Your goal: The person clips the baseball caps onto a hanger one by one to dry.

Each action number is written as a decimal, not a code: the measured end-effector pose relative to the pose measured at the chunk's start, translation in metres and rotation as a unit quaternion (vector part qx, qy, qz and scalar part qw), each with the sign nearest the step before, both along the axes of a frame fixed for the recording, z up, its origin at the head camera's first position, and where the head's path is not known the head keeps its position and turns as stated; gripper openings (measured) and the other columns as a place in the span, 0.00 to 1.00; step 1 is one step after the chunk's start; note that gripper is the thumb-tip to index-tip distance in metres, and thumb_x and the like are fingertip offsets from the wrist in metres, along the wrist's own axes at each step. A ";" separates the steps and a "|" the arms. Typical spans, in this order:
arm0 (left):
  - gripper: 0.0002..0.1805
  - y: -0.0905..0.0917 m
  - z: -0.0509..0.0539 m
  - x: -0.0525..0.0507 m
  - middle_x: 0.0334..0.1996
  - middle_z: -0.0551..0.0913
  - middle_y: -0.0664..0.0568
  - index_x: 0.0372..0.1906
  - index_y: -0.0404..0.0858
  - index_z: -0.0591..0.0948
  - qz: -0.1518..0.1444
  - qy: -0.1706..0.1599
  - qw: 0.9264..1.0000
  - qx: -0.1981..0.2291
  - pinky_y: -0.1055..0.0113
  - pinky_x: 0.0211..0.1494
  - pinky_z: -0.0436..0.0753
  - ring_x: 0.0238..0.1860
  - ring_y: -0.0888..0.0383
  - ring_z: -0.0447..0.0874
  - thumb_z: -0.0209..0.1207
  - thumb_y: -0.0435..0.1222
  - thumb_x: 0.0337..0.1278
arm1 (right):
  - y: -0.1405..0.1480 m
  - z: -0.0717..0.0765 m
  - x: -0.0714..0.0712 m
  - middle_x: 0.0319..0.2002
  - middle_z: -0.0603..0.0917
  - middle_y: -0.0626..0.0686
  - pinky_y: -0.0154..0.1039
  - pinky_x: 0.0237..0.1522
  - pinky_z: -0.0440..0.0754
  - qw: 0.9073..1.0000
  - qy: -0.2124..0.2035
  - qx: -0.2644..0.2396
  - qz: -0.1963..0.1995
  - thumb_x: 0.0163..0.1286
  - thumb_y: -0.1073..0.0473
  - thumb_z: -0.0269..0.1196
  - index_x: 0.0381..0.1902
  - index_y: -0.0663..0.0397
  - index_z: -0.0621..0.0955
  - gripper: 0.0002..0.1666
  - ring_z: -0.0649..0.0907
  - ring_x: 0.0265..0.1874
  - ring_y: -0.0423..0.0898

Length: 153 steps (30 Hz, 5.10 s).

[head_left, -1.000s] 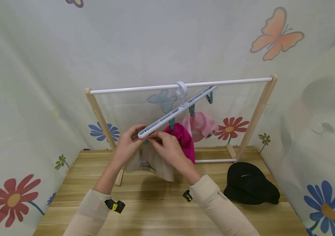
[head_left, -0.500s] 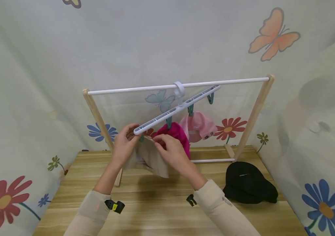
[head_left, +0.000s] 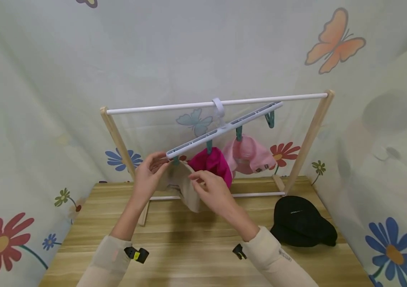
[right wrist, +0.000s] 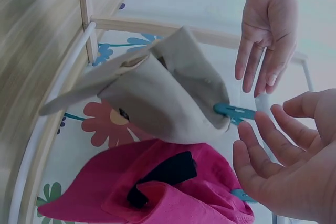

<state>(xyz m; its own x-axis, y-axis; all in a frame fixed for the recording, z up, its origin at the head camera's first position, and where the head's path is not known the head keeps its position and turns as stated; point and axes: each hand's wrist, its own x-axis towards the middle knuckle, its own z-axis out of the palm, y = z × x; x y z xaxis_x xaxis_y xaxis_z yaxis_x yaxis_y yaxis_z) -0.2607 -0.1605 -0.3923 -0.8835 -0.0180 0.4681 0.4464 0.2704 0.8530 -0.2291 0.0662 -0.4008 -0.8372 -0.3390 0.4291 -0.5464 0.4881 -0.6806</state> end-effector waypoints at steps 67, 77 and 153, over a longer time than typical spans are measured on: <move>0.16 0.045 -0.127 0.056 0.49 0.88 0.44 0.52 0.33 0.84 -0.052 0.082 0.969 -0.228 0.53 0.48 0.87 0.49 0.46 0.87 0.64 0.25 0.58 | 0.062 -0.113 0.021 0.41 0.88 0.55 0.38 0.42 0.87 0.990 0.041 0.110 0.077 0.67 0.72 0.64 0.44 0.62 0.85 0.09 0.87 0.39 0.48; 0.18 0.066 -0.143 0.062 0.52 0.86 0.45 0.56 0.36 0.82 -0.093 0.047 0.960 -0.259 0.58 0.59 0.83 0.56 0.51 0.84 0.63 0.28 0.61 | 0.099 -0.118 0.018 0.42 0.87 0.54 0.39 0.39 0.86 0.989 -0.011 0.144 0.043 0.72 0.68 0.62 0.44 0.57 0.85 0.07 0.86 0.41 0.49; 0.21 0.252 -0.162 0.044 0.69 0.73 0.54 0.66 0.44 0.76 -0.254 0.072 0.891 -0.368 0.78 0.72 0.63 0.71 0.63 0.68 0.60 0.36 0.70 | 0.329 -0.116 0.069 0.52 0.78 0.74 0.37 0.27 0.68 0.953 -0.059 0.256 -0.153 0.62 0.75 0.63 0.55 0.69 0.79 0.21 0.68 0.25 0.42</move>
<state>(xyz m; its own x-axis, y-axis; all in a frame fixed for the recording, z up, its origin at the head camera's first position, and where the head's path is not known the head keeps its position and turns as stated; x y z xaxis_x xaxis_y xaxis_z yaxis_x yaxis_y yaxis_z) -0.2170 0.0912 -0.5545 -0.6197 0.7267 0.2966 0.7613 0.4645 0.4525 -0.1597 0.3950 -0.5164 -0.9628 -0.2101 0.1697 -0.2589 0.8969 -0.3586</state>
